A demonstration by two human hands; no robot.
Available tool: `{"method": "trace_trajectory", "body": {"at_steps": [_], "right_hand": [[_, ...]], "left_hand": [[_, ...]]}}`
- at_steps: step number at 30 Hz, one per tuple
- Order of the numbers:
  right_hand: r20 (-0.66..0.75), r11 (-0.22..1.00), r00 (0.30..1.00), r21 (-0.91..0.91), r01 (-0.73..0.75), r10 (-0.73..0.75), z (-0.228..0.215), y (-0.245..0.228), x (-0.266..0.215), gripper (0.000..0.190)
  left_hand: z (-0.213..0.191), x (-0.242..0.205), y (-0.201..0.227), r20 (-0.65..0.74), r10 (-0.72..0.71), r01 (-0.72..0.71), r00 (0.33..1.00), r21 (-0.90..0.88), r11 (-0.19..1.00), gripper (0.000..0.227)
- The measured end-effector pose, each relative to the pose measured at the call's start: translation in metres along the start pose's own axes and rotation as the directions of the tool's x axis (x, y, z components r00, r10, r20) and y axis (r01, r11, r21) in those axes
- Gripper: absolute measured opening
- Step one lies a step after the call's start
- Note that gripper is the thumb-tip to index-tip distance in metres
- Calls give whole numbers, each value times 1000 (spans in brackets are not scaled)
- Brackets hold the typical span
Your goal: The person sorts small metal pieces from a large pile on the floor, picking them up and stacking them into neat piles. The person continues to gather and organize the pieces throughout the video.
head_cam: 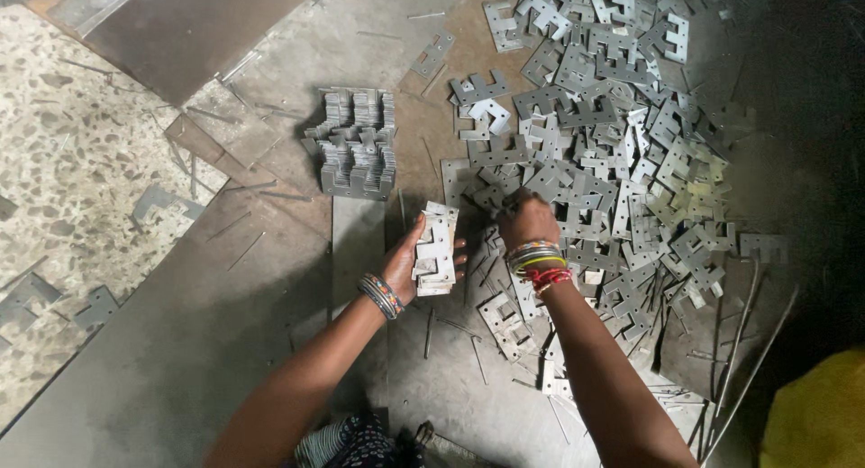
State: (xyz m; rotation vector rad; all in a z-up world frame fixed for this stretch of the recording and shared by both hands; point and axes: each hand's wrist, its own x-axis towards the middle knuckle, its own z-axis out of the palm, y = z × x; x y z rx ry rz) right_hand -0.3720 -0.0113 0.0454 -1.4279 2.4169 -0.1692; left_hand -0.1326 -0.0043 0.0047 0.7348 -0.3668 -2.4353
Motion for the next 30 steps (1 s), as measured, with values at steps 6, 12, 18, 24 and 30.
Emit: {"method": "trace_trajectory", "body": {"at_steps": [6,12,18,24,30], "right_hand": [[-31,989,998,141,49,-45,-9,-11,-2,58],[-108,946,956,151,286,-272,-36,-7,-53,41],[-118,836,846,-272,476,-520,-8,14,-56,66],[-13,935,941,-124,333,-337,14,32,-56,59],[67,978,982,130,166,-176,-42,9,-72,31]], "left_hand": [[-5,5,-4,35,14,-15,999,7,1000,71],[-2,1,4,-18,-29,29,999,0,1000,71],[10,4,5,90,-14,15,996,-10,1000,79],[2,-1,0,89,-74,73,993,18,997,60],[-12,6,-7,94,-64,64,994,0,998,61]]}}
